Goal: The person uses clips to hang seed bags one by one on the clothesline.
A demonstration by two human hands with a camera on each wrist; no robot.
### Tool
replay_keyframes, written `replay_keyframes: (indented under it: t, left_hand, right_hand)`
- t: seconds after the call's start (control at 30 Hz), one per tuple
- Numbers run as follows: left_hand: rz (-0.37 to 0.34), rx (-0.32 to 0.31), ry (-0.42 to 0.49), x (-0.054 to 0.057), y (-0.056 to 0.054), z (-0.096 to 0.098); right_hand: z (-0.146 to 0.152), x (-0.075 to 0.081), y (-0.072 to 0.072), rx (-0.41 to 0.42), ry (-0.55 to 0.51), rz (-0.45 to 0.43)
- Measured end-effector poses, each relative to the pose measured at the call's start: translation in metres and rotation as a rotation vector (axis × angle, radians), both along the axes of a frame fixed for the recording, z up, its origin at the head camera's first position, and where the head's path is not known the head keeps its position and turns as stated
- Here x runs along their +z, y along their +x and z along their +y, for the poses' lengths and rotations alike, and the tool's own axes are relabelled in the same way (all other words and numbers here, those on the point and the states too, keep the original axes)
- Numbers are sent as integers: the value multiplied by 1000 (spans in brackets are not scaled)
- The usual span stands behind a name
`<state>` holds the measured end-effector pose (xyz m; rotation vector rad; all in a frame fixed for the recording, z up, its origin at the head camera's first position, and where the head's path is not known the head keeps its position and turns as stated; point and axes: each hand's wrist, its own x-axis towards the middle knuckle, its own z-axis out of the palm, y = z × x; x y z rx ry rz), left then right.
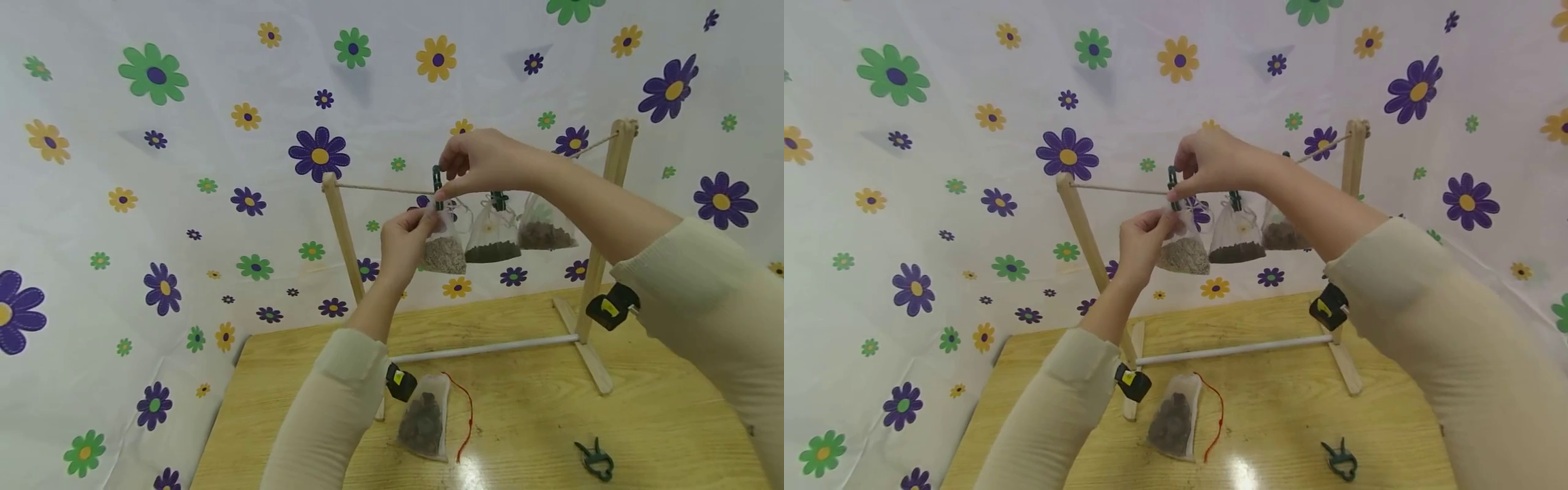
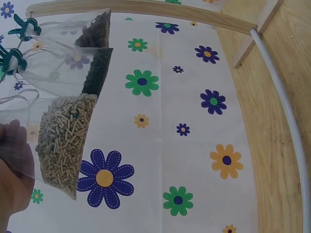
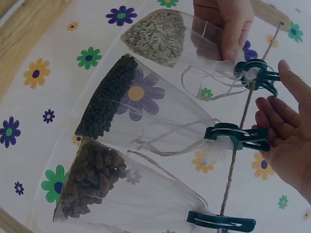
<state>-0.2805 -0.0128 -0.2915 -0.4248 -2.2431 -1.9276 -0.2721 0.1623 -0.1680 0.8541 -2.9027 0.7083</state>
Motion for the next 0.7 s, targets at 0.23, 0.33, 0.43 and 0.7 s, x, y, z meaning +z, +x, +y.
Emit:
replay_keyframes:
  t: [0.23, 0.33, 0.43, 0.7]
  left_hand:
    - [91, 11, -141, -16, 4, -7]
    - [151, 10, -224, -24, 6, -12]
    - [185, -2, -289, -34, 7, -19]
    - [203, 15, -406, -58, 11, -39]
  right_hand:
    - [5, 2, 27, -50, 13, 130]
    - [7, -1, 38, -53, 11, 187]
    - [8, -8, 46, -19, 6, 245]
    - [18, -39, 67, 61, 25, 321]
